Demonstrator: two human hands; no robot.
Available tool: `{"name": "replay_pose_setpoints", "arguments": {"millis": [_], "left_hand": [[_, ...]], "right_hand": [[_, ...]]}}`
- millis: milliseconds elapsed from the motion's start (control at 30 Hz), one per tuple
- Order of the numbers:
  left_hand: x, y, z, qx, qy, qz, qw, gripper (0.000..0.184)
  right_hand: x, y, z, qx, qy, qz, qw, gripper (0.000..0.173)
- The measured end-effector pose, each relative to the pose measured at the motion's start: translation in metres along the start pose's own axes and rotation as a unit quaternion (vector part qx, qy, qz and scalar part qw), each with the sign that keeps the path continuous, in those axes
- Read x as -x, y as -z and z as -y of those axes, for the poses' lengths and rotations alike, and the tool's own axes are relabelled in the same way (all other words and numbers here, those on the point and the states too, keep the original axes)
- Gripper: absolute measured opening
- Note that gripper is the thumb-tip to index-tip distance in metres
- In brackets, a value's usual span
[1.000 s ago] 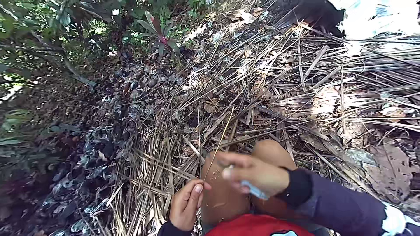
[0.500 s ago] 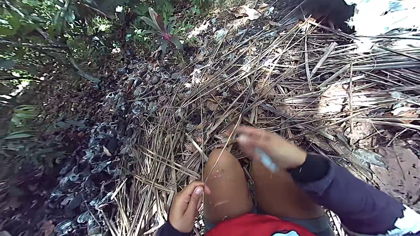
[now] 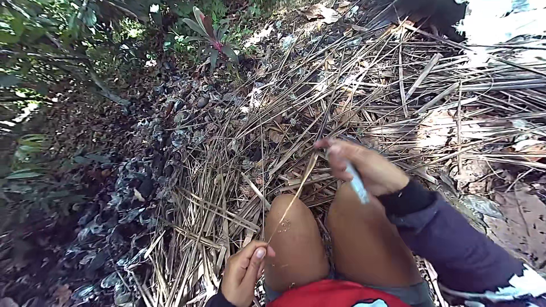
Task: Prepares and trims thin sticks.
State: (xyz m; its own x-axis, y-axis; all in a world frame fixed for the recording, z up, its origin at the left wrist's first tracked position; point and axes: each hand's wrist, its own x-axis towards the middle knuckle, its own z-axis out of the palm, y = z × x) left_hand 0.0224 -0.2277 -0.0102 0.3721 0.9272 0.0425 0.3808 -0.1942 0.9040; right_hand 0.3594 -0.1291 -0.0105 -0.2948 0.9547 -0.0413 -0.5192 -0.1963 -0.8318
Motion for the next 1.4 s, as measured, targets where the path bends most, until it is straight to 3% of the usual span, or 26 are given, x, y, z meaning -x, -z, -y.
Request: {"name": "replay_pose_setpoints", "arguments": {"millis": [100, 200, 300, 367, 433, 500, 567, 633, 700, 733, 833, 900, 967, 1067, 1233, 1400], "left_hand": [[0.002, 0.001, 0.003, -0.005, 0.015, -0.016, 1.0, 0.038], [-0.003, -0.004, -0.004, 0.092, 0.055, -0.001, 0.994, 0.032], [-0.007, -0.005, -0.006, 0.176, 0.066, 0.04, 0.981, 0.028], [-0.003, 0.0, -0.005, 0.223, 0.083, 0.069, 0.969, 0.027], [0.004, 0.004, -0.003, 0.263, 0.107, 0.081, 0.956, 0.026], [0.006, 0.004, -0.003, 0.29, 0.12, 0.079, 0.946, 0.026], [0.002, 0.002, -0.004, 0.315, 0.128, 0.081, 0.937, 0.025], [-0.004, -0.001, -0.006, 0.346, 0.131, 0.096, 0.924, 0.024], [-0.008, -0.002, -0.005, 0.37, 0.122, 0.113, 0.914, 0.024], [-0.008, 0.0, -0.004, 0.376, 0.116, 0.12, 0.911, 0.024], [-0.004, 0.006, -0.001, 0.389, 0.114, 0.129, 0.905, 0.023], [-0.001, 0.007, 0.002, 0.408, 0.116, 0.127, 0.897, 0.024], [-0.001, 0.009, 0.006, 0.424, 0.123, 0.122, 0.889, 0.024], [-0.007, 0.011, 0.008, 0.451, 0.146, 0.121, 0.872, 0.022], [-0.012, 0.021, 0.007, 0.491, 0.146, 0.15, 0.845, 0.025], [-0.01, 0.029, 0.008, 0.554, 0.135, 0.175, 0.802, 0.027]], "right_hand": [[0.005, 0.004, 0.009, 0.014, 0.031, -0.07, 0.997, 0.037], [0.027, -0.052, -0.02, 0.064, -0.088, 0.068, 0.992, 0.05], [0.032, -0.08, -0.046, 0.063, -0.138, 0.162, 0.975, 0.039], [0.02, -0.055, -0.032, 0.058, -0.076, 0.116, 0.989, 0.03], [0.007, -0.019, -0.009, 0.03, 0.022, 0.013, 0.999, 0.03], [0.004, -0.005, 0.007, 0.023, 0.057, -0.049, 0.997, 0.035], [0.016, -0.031, -0.002, 0.037, -0.004, 0.005, 0.999, 0.044], [0.03, -0.067, -0.027, 0.063, -0.104, 0.126, 0.984, 0.055], [0.032, -0.085, -0.048, 0.055, -0.153, 0.202, 0.966, 0.045], [0.027, -0.083, -0.049, 0.054, -0.147, 0.201, 0.967, 0.039], [0.005, -0.04, -0.021, 0.022, -0.026, 0.083, 0.996, 0.03], [-0.006, -0.008, 0.0, 0.003, 0.061, 0.004, 0.998, 0.032], [-0.007, 0.008, 0.009, -0.013, 0.091, -0.038, 0.995, 0.036], [-0.006, 0.002, -0.008, -0.022, 0.076, -0.052, 0.996, 0.037], [-0.024, 0.001, -0.068, -0.083, -0.025, -0.099, 0.991, 0.041], [-0.029, 0.0, -0.076, -0.032, -0.037, -0.086, 0.995, 0.04]]}}
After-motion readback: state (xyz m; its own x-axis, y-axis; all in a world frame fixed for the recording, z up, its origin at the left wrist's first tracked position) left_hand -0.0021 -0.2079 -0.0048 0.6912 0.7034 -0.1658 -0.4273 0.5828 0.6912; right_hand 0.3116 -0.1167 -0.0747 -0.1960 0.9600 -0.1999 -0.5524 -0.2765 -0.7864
